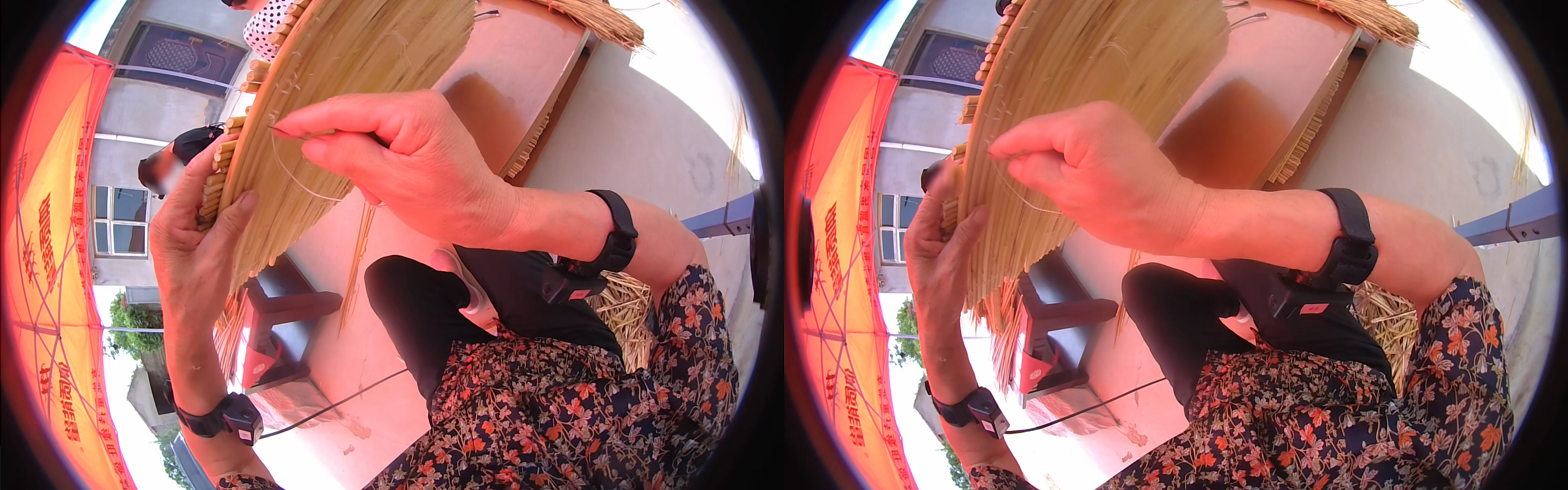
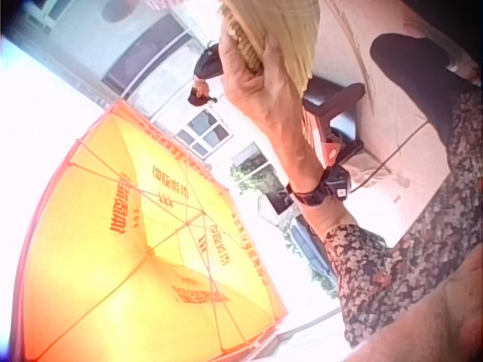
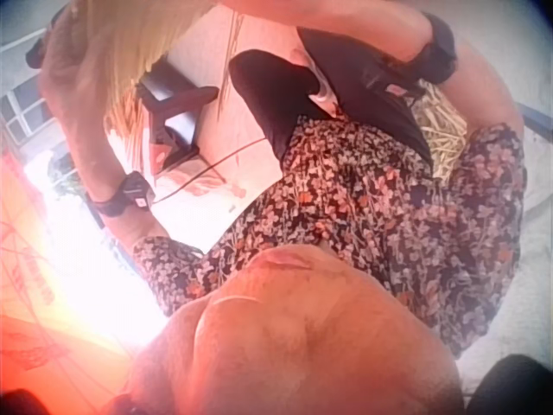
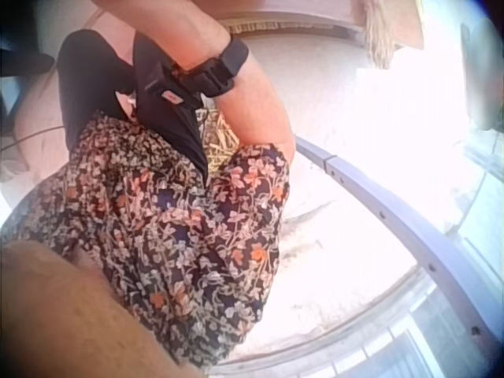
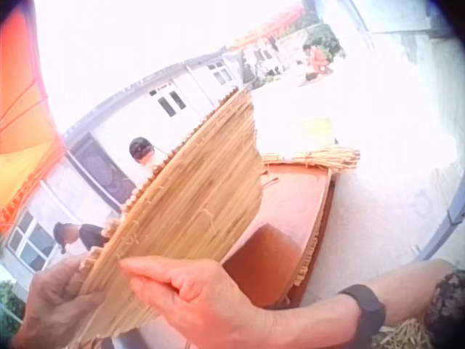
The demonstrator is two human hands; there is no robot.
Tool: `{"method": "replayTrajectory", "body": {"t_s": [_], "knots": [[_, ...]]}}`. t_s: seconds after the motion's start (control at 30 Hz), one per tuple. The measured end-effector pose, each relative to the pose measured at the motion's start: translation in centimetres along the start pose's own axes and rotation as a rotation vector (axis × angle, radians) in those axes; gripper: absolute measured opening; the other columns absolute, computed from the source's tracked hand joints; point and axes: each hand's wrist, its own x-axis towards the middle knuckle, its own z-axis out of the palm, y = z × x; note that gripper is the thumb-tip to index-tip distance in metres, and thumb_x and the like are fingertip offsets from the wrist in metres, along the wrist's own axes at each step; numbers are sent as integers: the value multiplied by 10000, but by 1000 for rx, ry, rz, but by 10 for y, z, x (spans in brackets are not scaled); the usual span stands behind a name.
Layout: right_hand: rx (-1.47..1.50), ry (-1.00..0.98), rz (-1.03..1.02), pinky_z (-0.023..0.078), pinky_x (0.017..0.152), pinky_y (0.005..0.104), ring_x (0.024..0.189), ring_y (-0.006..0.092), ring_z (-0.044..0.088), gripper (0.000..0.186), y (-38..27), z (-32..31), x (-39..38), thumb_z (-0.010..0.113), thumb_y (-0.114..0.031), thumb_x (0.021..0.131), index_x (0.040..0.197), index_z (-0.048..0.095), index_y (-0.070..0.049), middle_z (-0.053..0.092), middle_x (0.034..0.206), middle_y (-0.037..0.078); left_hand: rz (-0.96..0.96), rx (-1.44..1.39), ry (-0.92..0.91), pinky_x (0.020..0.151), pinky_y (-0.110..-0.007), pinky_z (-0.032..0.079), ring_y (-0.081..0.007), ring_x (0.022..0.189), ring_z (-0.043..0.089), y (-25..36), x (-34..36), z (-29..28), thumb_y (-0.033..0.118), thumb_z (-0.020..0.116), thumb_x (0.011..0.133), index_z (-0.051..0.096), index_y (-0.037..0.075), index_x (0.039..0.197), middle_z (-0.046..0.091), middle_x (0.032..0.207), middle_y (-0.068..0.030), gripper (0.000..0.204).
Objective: The person weaves a large, fan-shaped bamboo mat by hand, using a needle and white thread to bind the bamboo strips together. They repeatedly pass the needle through the strips and pull the thread tight to secure the structure.
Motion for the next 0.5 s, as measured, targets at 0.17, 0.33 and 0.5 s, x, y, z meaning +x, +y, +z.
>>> {"method": "replayTrajectory", "body": {"t_s": [0.17, 0.33, 0.5], "knots": [[4, -2, 22, 498, 689, 285, 746, 154, 642, 194, -2, 0, 2, 596, -94, 898, 1024, 670, 34, 687, 820, 141, 16, -17, -7, 900, -252, 488, -99, 1006, 608, -3, 0, 1, -44, 622, 867, 551, -20, 1294, 652, 1115, -59, 434], [20, 14, 29, 497, 698, 282, 763, 150, 641, 199, -2, 0, -2, 592, -95, 896, 1025, 672, 34, 691, 838, 137, 16, -22, -46, 897, -250, 490, -95, 1007, 605, 0, 1, -2, -59, 624, 857, 548, -21, 1302, 651, 1121, -58, 453], [14, 1, 57, 500, 717, 281, 784, 158, 647, 207, -3, -4, -7, 583, -99, 899, 1033, 674, 30, 696, 856, 135, 11, 7, -71, 914, -253, 483, -94, 1025, 598, -1, 2, -4, -73, 630, 845, 551, -10, 1306, 648, 1134, -54, 472]]}}
